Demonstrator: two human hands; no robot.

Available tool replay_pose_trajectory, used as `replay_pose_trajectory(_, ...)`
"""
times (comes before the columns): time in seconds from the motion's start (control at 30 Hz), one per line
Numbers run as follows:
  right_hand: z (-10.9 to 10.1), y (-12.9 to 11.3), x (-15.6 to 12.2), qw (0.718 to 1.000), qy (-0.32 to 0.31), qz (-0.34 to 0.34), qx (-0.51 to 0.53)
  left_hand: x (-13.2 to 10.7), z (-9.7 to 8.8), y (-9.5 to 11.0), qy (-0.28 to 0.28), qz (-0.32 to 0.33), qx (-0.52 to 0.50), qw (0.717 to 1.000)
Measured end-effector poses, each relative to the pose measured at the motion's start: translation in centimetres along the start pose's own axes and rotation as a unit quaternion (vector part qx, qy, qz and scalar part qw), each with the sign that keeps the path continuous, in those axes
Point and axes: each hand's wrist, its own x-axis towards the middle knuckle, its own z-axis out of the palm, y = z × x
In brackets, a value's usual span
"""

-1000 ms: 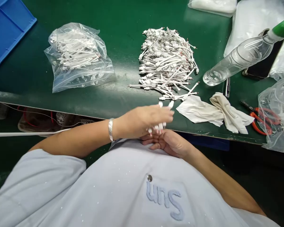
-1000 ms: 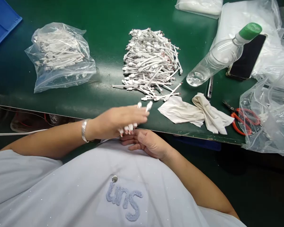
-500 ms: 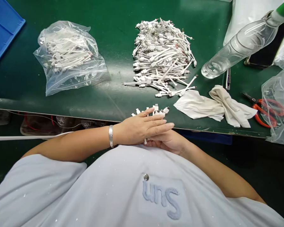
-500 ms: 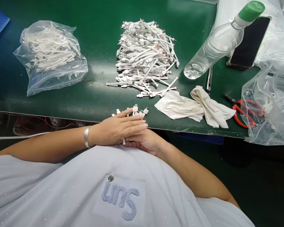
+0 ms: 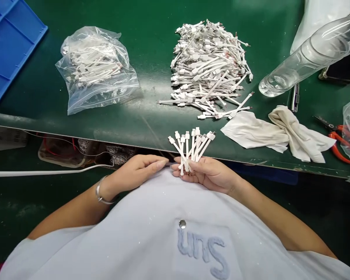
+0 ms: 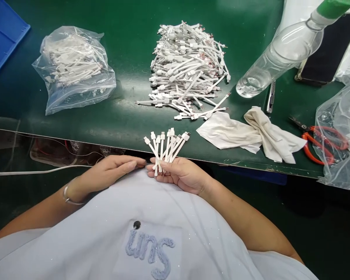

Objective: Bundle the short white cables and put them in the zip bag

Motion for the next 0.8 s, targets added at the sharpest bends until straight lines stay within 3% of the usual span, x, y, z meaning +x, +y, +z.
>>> replay_pose_trajectory(0.13,-0.2,0.4,-0.3,0.999,-0.017,-0.034,-0.017,3.1,1.9,-0.4,-0.085,0.004,-0.137,0.987)
replay_pose_trajectory(0.3,-0.7,1.0,-1.1,0.996,0.007,-0.082,-0.033,5.4,3.5,0.4,-0.147,-0.050,-0.188,0.970)
replay_pose_trajectory(0.4,-0.8,1.2,-1.5,0.994,0.025,-0.092,-0.055,5.7,4.2,0.6,-0.147,-0.074,-0.208,0.964)
replay_pose_trajectory(0.6,-1.1,1.5,-1.6,0.990,0.040,-0.106,-0.085,5.7,5.2,0.6,-0.097,-0.082,-0.260,0.957)
replay_pose_trajectory(0.8,-1.4,1.8,-1.4,0.993,0.028,-0.104,-0.052,5.3,5.2,1.0,-0.084,-0.089,-0.282,0.952)
